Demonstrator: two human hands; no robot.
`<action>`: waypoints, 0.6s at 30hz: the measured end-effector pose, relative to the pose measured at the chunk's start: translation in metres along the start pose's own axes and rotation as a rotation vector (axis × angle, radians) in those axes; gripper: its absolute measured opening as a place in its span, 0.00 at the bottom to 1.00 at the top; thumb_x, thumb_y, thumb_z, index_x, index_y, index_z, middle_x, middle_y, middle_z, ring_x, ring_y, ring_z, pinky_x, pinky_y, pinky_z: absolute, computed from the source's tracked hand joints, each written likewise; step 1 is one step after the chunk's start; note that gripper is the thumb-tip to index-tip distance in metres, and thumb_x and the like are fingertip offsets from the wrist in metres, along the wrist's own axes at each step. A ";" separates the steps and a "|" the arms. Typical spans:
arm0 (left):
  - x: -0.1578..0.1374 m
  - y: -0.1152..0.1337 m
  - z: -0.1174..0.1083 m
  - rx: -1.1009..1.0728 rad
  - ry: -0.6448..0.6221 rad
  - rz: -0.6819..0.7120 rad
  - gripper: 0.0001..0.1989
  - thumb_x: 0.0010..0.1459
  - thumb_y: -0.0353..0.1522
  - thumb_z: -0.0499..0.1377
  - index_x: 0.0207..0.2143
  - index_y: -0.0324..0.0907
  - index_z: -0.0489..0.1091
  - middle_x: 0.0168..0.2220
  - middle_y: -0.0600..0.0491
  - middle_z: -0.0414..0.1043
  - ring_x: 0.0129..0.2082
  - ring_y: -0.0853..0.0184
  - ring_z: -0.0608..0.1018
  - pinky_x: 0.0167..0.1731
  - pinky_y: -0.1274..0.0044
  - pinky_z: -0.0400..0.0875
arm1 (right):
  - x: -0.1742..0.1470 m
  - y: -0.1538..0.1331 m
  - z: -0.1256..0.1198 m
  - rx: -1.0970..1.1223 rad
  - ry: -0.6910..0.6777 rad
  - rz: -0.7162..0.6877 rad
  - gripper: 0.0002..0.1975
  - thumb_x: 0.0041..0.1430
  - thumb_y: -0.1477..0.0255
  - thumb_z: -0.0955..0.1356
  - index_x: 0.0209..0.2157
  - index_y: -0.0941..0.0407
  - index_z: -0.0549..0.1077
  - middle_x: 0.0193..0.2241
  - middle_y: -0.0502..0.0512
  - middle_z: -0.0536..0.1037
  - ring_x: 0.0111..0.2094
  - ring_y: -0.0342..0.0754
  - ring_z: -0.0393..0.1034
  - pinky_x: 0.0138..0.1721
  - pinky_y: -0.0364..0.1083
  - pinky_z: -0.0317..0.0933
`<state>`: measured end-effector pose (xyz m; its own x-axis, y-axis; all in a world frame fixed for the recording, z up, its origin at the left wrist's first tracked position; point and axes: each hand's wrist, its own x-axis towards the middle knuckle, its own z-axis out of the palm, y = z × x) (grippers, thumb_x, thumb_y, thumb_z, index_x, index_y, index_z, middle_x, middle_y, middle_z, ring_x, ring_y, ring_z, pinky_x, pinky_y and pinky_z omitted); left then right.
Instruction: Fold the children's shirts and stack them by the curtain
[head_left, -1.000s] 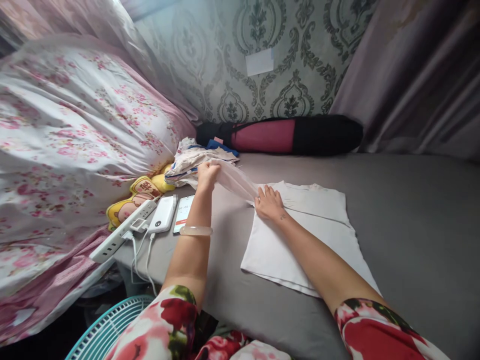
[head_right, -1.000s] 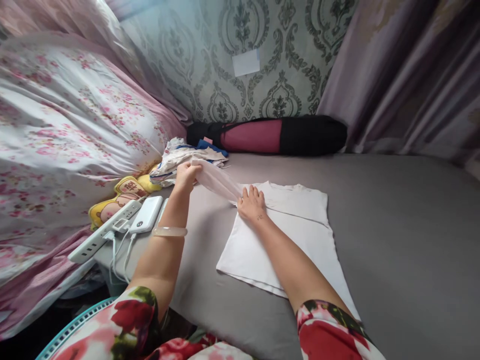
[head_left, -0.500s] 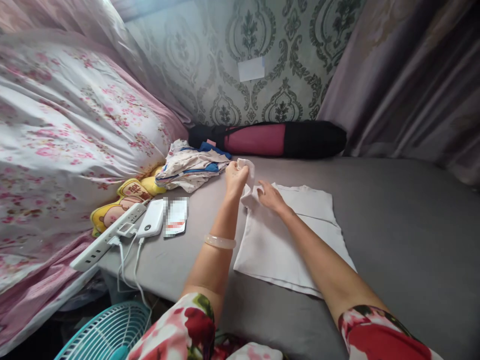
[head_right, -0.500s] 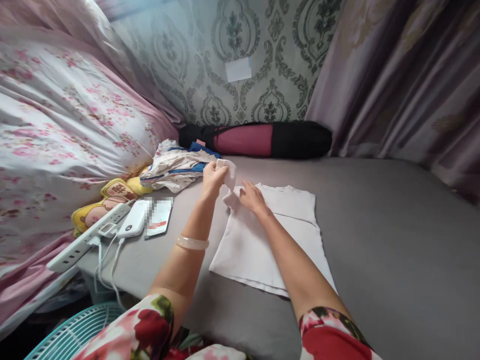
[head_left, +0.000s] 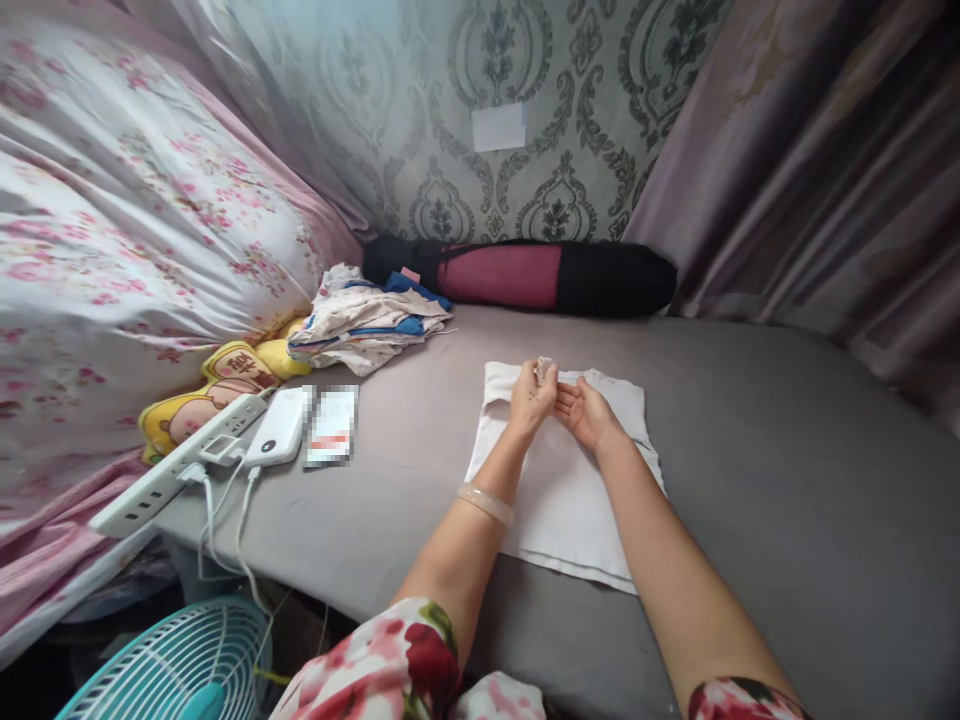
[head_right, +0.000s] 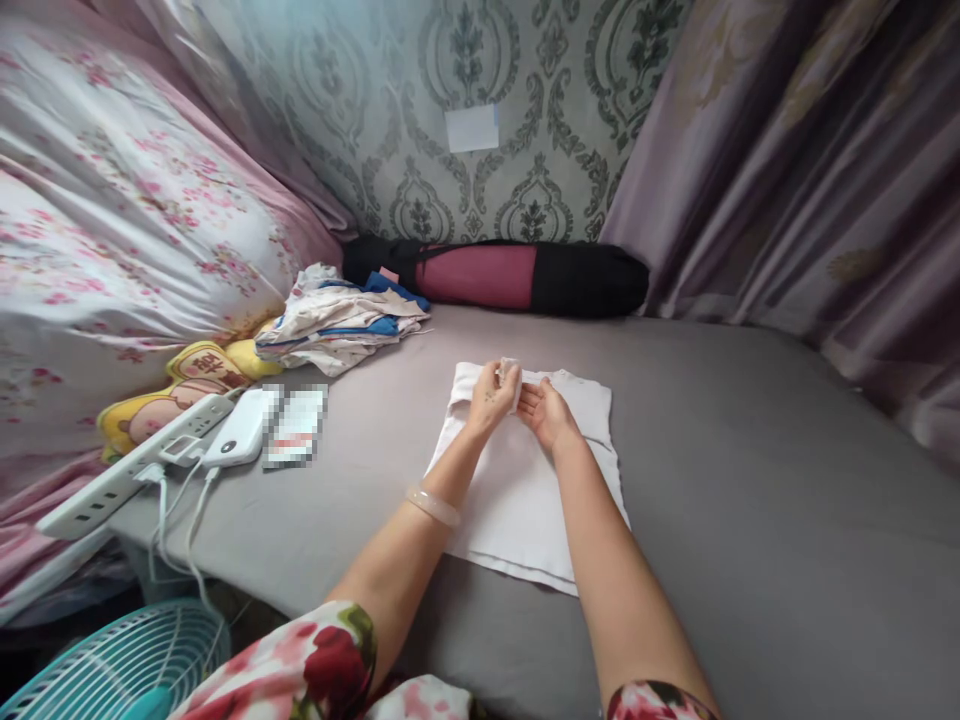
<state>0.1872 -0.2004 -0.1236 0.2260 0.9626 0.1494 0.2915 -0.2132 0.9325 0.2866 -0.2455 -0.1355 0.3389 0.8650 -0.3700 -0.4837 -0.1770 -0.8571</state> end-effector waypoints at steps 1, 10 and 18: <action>-0.004 -0.001 0.002 -0.003 -0.024 0.001 0.14 0.62 0.43 0.53 0.42 0.44 0.68 0.36 0.50 0.76 0.37 0.63 0.77 0.40 0.74 0.68 | 0.000 0.000 -0.002 -0.022 -0.017 -0.010 0.25 0.68 0.59 0.49 0.35 0.58 0.69 0.32 0.64 0.79 0.37 0.51 0.76 0.40 0.51 0.71; -0.011 -0.009 -0.017 0.462 0.226 0.069 0.17 0.64 0.28 0.44 0.51 0.40 0.65 0.47 0.45 0.74 0.50 0.61 0.74 0.53 0.71 0.60 | -0.003 -0.005 0.001 0.123 0.013 -0.036 0.22 0.64 0.54 0.58 0.40 0.57 0.69 0.42 0.64 0.79 0.46 0.55 0.73 0.43 0.55 0.70; -0.011 -0.024 -0.015 0.663 0.041 -0.042 0.24 0.54 0.21 0.48 0.53 0.43 0.63 0.56 0.45 0.69 0.62 0.62 0.63 0.63 0.60 0.46 | 0.007 0.007 -0.007 0.140 0.203 -0.097 0.09 0.56 0.78 0.65 0.39 0.56 0.70 0.32 0.54 0.79 0.35 0.49 0.75 0.37 0.52 0.72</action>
<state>0.1635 -0.2034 -0.1426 0.1705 0.9751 0.1417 0.8124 -0.2205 0.5398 0.2917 -0.2438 -0.1470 0.5371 0.7606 -0.3647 -0.5434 -0.0187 -0.8393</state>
